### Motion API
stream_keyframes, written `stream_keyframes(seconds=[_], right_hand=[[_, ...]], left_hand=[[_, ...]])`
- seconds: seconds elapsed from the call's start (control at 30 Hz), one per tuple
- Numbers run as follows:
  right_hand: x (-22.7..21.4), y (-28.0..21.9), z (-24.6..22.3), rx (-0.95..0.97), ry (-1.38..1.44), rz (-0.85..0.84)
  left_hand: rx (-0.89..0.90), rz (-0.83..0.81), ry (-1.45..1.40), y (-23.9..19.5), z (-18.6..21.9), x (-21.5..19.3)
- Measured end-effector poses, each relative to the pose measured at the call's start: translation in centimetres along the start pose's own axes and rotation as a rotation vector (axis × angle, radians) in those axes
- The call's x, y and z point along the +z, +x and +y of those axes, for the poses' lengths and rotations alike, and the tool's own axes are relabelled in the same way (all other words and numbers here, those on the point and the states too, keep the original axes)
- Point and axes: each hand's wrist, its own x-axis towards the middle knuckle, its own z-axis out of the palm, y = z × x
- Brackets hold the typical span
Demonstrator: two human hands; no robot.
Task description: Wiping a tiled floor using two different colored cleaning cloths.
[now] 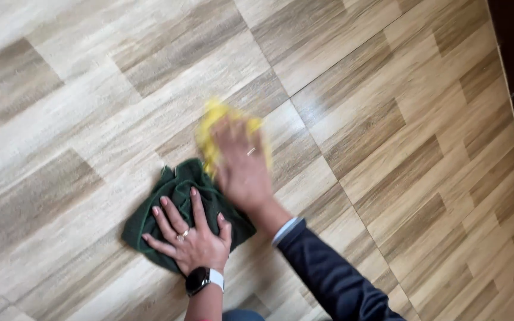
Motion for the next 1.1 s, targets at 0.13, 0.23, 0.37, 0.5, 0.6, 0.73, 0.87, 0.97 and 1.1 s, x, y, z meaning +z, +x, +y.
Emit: stream_keyframes(seconds=[0.13, 0.23, 0.37, 0.5, 0.6, 0.73, 0.87, 0.97, 1.1], right_hand=[[0.0, -3.9, 6.2, -0.335, 0.103, -0.204], [0.3, -3.4, 17.5, -0.044, 0.120, -0.147], [-0.1, 2.3, 22.3, 0.664, 0.047, 0.060], [0.6, 6.7, 8.2, 0.541, 0.118, 0.122], [-3.6, 6.6, -6.2, 0.239, 0.395, -0.109], [0.5, 7.3, -6.6, -0.436, -0.107, -0.205], [2.3, 9.3, 6.6, -0.187, 0.198, -0.119], [-0.8, 10.0, 16.0, 0.281, 0.008, -0.032], [-0.4, 7.4, 15.5, 0.431, 0.041, 0.005]], left_hand=[[-0.010, -0.003, 0.014, 0.0, -0.1, -0.1], [-0.023, -0.016, 0.019, 0.0, -0.1, -0.1], [-0.017, -0.020, 0.024, 0.0, 0.0, 0.0], [-0.012, -0.012, 0.038, 0.3, 0.0, 0.3], [-0.023, -0.026, 0.036, -0.4, -0.1, 0.2], [-0.014, -0.021, -0.013, -0.4, -0.3, 0.7], [-0.009, -0.012, 0.022, -0.2, -0.1, 0.2], [-0.018, -0.018, 0.035, -0.3, -0.2, 0.4], [-0.013, -0.010, 0.022, -0.1, 0.0, 0.3]])
